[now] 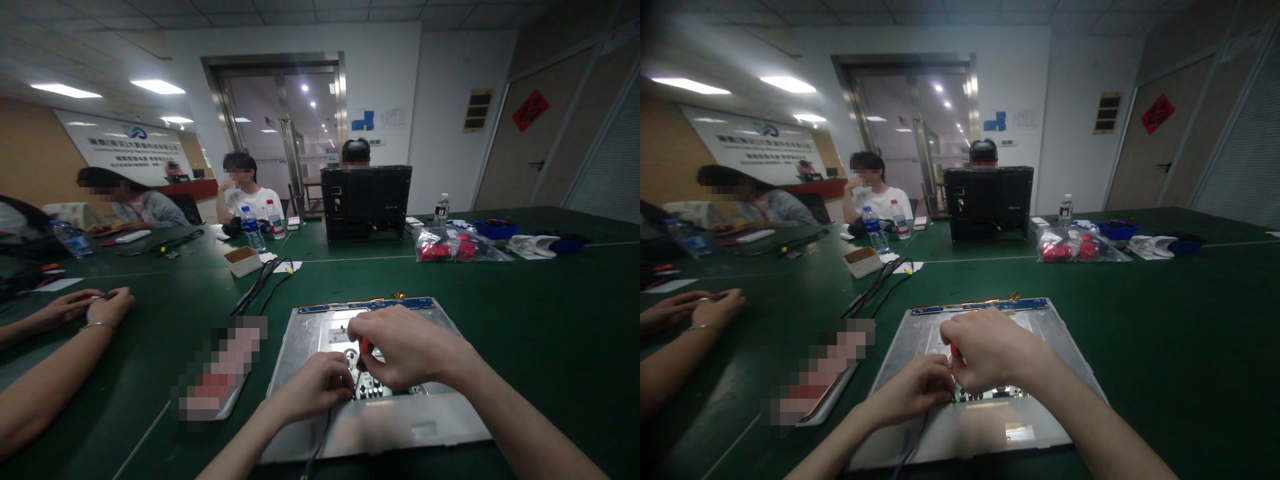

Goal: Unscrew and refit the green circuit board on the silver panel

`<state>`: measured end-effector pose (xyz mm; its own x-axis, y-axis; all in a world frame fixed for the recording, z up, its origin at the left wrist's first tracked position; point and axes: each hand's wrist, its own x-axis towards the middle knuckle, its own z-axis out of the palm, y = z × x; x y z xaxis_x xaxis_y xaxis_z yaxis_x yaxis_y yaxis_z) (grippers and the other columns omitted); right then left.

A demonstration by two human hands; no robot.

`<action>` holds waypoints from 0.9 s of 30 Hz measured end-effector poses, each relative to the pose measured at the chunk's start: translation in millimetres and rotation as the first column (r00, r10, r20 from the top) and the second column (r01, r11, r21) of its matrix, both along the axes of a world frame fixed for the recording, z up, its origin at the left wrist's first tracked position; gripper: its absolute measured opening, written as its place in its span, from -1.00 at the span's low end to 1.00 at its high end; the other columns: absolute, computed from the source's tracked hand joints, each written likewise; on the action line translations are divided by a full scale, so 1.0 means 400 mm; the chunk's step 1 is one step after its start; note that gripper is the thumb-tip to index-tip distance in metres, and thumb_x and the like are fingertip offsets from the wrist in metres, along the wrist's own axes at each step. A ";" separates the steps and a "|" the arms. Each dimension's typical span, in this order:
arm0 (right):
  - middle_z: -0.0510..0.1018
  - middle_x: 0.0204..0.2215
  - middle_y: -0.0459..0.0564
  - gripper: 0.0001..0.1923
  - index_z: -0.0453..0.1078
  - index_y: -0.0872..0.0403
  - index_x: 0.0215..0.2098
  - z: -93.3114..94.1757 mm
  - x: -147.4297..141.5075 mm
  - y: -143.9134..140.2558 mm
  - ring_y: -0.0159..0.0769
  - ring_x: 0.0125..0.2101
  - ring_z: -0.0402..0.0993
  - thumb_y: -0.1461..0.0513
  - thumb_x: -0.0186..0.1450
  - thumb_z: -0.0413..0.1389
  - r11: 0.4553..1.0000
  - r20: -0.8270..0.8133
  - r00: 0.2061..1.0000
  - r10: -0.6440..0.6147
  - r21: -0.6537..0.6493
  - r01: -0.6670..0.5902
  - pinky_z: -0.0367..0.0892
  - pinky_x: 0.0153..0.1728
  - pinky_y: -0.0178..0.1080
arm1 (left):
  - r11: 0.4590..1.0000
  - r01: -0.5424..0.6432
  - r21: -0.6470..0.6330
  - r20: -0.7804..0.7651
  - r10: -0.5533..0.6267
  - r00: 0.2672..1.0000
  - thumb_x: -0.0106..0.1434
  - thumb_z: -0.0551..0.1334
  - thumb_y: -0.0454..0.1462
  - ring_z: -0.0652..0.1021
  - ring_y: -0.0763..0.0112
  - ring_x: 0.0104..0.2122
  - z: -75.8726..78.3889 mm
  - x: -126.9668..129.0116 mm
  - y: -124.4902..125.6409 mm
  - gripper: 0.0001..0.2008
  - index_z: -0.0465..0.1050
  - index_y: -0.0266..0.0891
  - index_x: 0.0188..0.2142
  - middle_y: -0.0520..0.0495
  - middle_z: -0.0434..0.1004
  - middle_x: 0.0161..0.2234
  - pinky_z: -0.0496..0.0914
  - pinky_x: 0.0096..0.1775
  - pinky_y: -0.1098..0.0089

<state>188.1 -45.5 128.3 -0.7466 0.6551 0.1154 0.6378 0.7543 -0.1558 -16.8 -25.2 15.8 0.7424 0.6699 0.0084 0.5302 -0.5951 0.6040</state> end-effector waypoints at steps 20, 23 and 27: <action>0.55 -0.38 -0.02 -0.83 0.40 0.09 -0.29 0.001 0.001 -0.004 -0.30 -0.41 0.39 0.19 0.16 0.14 0.998 -0.008 0.998 -0.060 -0.024 0.060 0.04 -0.51 -0.30 | 1.000 -0.012 -0.019 0.005 0.012 1.000 0.11 0.24 -0.42 0.47 0.36 -0.33 0.006 0.003 -0.005 -0.90 0.51 -0.25 -0.39 -0.02 0.49 -0.31 0.31 -0.31 0.46; 0.54 -0.32 0.02 -0.79 0.36 0.11 -0.23 0.002 0.001 -0.010 -0.29 -0.38 0.39 0.28 0.14 0.09 0.999 -0.035 0.999 -0.021 -0.049 0.020 0.06 -0.48 -0.30 | 1.000 -0.015 -0.007 0.005 0.015 1.000 0.11 0.24 -0.43 0.47 0.37 -0.34 0.005 0.003 -0.005 -0.89 0.53 -0.24 -0.38 -0.02 0.48 -0.32 0.30 -0.32 0.47; 0.56 -0.29 0.03 -0.76 0.34 0.10 -0.16 -0.006 -0.008 -0.012 -0.25 -0.36 0.43 0.28 0.18 0.06 1.000 -0.045 0.999 -0.026 -0.012 0.025 0.06 -0.48 -0.28 | 1.000 -0.010 -0.013 0.017 0.010 1.000 0.11 0.24 -0.44 0.47 0.37 -0.34 0.004 0.004 -0.005 -0.86 0.54 -0.23 -0.35 -0.02 0.49 -0.32 0.31 -0.31 0.47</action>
